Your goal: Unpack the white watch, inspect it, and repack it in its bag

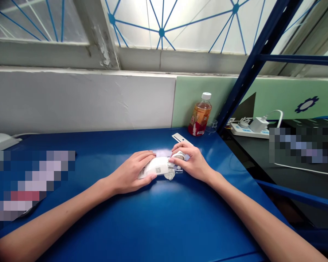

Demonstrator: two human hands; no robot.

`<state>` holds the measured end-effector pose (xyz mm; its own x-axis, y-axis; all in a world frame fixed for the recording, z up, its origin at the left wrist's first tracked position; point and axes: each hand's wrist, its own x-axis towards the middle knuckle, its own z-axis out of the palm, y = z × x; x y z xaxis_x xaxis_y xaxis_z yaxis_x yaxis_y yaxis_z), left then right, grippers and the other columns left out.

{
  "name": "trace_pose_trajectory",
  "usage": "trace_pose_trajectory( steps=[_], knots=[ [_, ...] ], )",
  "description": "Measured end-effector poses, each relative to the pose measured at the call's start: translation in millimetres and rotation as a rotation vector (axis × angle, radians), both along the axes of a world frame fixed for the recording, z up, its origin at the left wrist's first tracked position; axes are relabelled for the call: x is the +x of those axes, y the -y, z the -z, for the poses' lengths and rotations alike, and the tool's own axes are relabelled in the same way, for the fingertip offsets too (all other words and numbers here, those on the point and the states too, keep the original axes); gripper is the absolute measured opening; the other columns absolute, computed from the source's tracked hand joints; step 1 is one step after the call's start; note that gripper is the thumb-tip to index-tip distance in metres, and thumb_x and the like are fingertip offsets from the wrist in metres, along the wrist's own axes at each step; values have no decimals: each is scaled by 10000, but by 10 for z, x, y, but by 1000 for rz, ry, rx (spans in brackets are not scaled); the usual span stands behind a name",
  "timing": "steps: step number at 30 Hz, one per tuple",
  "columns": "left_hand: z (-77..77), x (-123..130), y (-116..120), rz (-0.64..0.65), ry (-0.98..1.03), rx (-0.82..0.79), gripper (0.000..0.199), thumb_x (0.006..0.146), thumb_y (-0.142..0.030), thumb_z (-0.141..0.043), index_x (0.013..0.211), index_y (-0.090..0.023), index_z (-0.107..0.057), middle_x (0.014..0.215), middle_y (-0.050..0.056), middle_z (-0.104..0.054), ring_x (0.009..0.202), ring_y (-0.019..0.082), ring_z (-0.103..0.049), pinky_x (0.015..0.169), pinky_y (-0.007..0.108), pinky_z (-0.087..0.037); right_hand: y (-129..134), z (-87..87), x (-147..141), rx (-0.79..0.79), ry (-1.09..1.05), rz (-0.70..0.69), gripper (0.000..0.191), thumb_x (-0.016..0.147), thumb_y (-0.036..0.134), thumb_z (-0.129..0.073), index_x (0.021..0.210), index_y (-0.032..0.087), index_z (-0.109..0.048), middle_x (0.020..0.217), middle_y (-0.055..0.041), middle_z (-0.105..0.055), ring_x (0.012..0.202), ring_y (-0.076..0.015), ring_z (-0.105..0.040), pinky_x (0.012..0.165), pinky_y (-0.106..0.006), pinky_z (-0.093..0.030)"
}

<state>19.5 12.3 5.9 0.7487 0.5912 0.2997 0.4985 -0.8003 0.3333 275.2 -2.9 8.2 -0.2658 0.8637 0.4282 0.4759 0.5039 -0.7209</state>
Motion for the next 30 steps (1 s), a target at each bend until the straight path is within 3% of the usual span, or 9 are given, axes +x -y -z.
trace_pose_trajectory(
  steps=[3,7,10,13,18,22,25,27,30],
  knots=[
    [-9,6,6,-8,9,-8,414,885,-414,-575,1212,-161,-552,1285,154,-594,1223,317,-526,1032,465,-419,19,14,-20,-136,-140,-99,171,859,378,-670,879,221,-736,1176,-88,-698,1109,-270,-640,939,-424,-496],
    [-9,10,9,-11,11,-17,424,886,-422,-576,1229,-174,-549,1287,147,-597,1214,320,-535,1033,467,-417,28,11,-26,-304,-346,-249,217,868,409,-667,927,215,-743,1073,-94,-752,1206,-301,-603,1024,-490,-450],
    [-6,10,7,-11,8,-7,424,888,-427,-572,1229,-176,-548,1290,146,-594,1214,321,-533,1031,465,-417,15,-9,-16,-340,-471,-220,323,821,520,-688,873,203,-723,921,-90,-768,1065,-300,-680,1021,-498,-451],
    [-3,10,8,-18,-6,5,436,879,-427,-583,1224,-163,-549,1279,156,-594,1201,320,-537,1023,463,-424,-3,-66,6,-367,-605,-111,375,802,605,-657,842,233,-640,678,-21,-666,832,-257,-713,870,-451,-540],
    [3,11,24,-7,-27,20,518,856,-447,-612,1255,-127,-533,1298,177,-572,1231,321,-511,1056,461,-401,-9,-214,86,-393,-659,-20,298,927,555,-457,912,278,-565,577,46,-373,519,-160,-527,613,-327,-532],
    [-18,9,48,-3,-47,9,537,879,-488,-576,1277,-132,-526,1328,183,-555,1283,335,-472,1074,474,-383,33,-288,126,-295,-406,-32,460,988,471,-189,1164,292,-574,641,-13,-470,560,-204,-518,594,-366,-517],
    [-47,10,68,-18,-100,-6,564,912,-525,-529,1319,-135,-504,1366,179,-539,1345,362,-405,1091,500,-355,71,-301,107,-234,-280,-47,541,987,394,-127,1314,256,-535,801,-86,-604,679,-235,-601,652,-406,-547],
    [-64,13,78,-26,-145,-18,594,937,-548,-480,1356,-126,-478,1403,187,-512,1368,380,-375,1093,516,-343,91,-300,82,-261,-276,-57,540,990,342,-133,1353,239,-519,939,-115,-655,789,-242,-652,723,-422,-566],
    [-92,16,82,-23,-209,-36,698,939,-597,-453,1423,-96,-406,1458,212,-450,1388,398,-341,1095,521,-325,123,-299,30,-421,-484,-117,488,1003,318,-204,1342,227,-543,1118,-117,-681,962,-234,-683,860,-426,-559]
  ],
)
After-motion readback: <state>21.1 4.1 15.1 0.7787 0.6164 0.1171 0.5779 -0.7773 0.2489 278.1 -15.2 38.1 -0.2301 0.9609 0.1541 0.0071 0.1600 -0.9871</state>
